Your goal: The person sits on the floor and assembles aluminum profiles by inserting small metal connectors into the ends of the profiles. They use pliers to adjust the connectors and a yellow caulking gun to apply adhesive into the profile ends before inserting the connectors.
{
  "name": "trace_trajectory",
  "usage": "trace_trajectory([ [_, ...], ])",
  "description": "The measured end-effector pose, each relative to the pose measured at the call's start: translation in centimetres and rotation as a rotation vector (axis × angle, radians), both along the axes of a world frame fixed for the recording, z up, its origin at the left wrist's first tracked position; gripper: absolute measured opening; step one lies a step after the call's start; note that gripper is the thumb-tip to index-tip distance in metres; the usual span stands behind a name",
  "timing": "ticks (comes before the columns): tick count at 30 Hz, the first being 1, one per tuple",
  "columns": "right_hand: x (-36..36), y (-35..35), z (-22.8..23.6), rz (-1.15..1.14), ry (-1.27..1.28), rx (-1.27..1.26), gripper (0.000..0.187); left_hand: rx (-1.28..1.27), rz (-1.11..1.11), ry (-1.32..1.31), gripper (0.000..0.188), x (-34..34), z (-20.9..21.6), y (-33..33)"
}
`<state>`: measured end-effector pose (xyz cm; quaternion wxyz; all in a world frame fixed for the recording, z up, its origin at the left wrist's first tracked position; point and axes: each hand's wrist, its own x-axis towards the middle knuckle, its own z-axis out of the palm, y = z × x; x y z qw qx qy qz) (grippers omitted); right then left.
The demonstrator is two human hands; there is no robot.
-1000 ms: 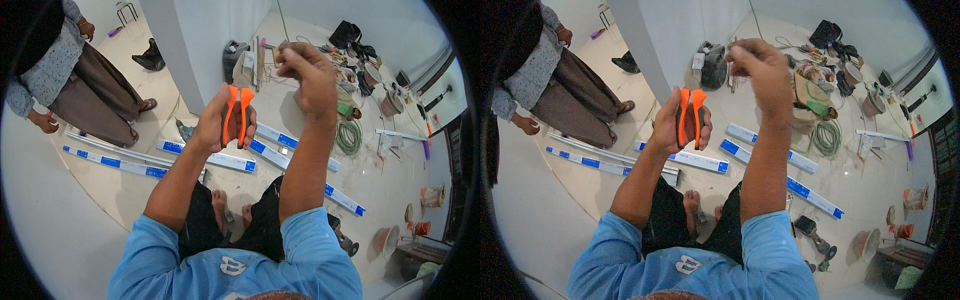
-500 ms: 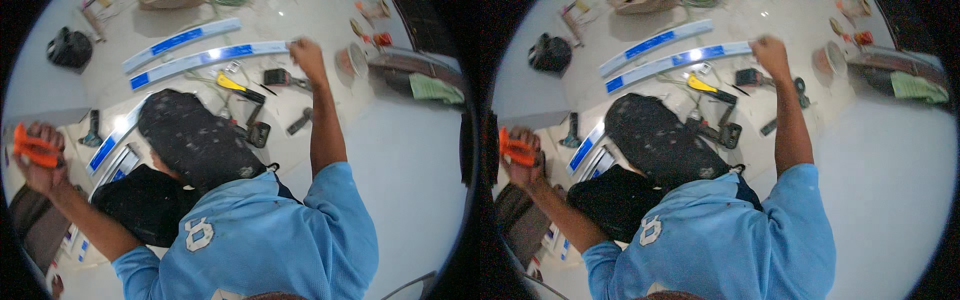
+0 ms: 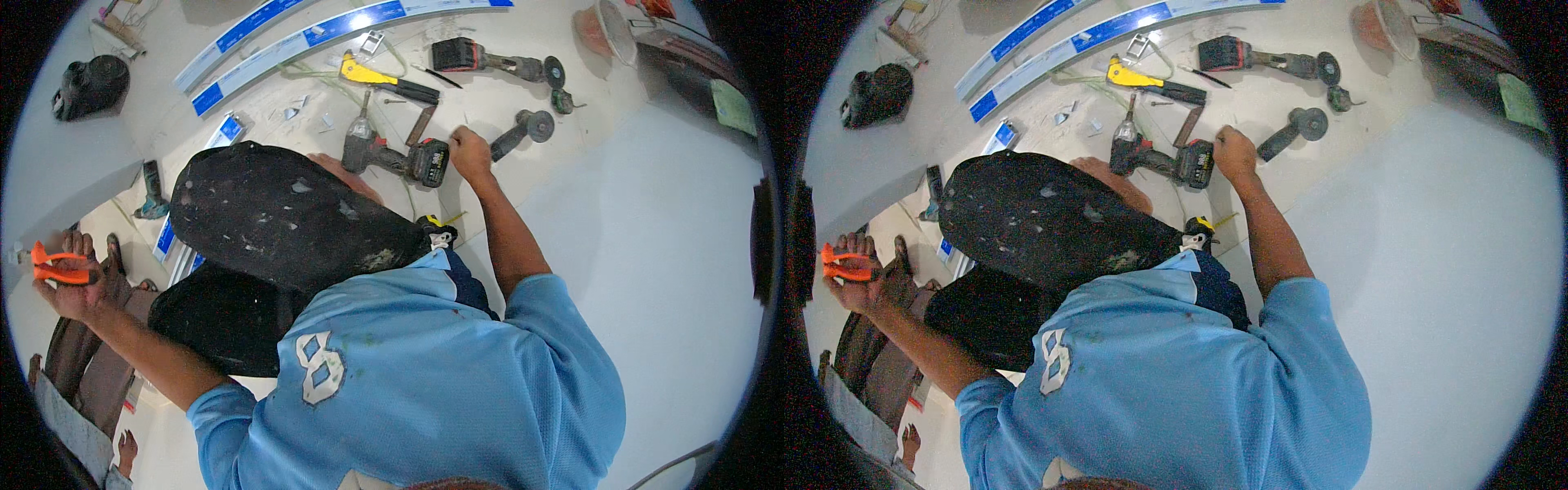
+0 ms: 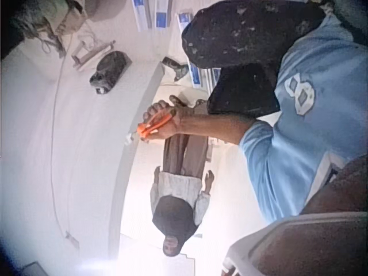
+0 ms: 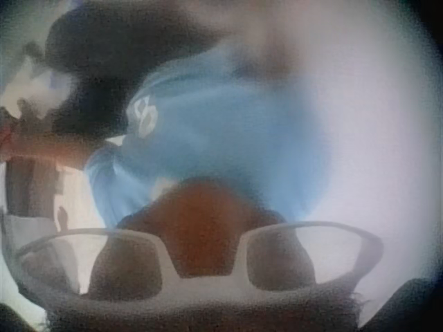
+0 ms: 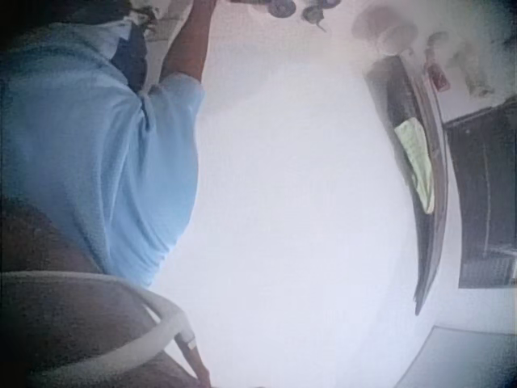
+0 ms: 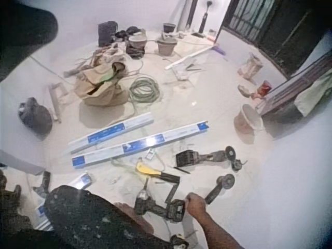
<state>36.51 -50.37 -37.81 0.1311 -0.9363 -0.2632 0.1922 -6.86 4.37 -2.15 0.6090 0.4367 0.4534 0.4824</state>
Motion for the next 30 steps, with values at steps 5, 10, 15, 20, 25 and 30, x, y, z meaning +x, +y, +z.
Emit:
trace_trajectory([
  [5,-1.4,11.7,-1.6,0.233,-0.033,0.079,0.018,-0.008,-0.213,-0.107,0.081,-4.3,-0.3,1.9],
  [10,-6.5,22.8,-3.4,0.632,0.062,0.222,0.02,0.011,-0.157,-0.063,0.082,-1.6,0.9,-0.5],
  [15,-11.2,26.2,-6.8,0.816,0.022,0.122,0.02,-0.098,-0.36,-0.132,0.084,-5.6,1.3,0.0],
  [20,-8.0,26.1,-7.7,0.713,0.164,-0.104,0.021,-0.14,-0.035,0.153,0.083,-2.1,2.5,-7.5],
  [25,-3.2,29.6,-8.7,0.845,0.315,-0.057,0.022,-0.191,-0.389,-0.163,0.081,-5.8,-0.1,-7.1],
  [30,-6.1,34.9,-4.0,0.964,0.157,0.166,0.017,-0.188,-0.226,-0.112,0.08,-5.4,0.1,-9.3],
])
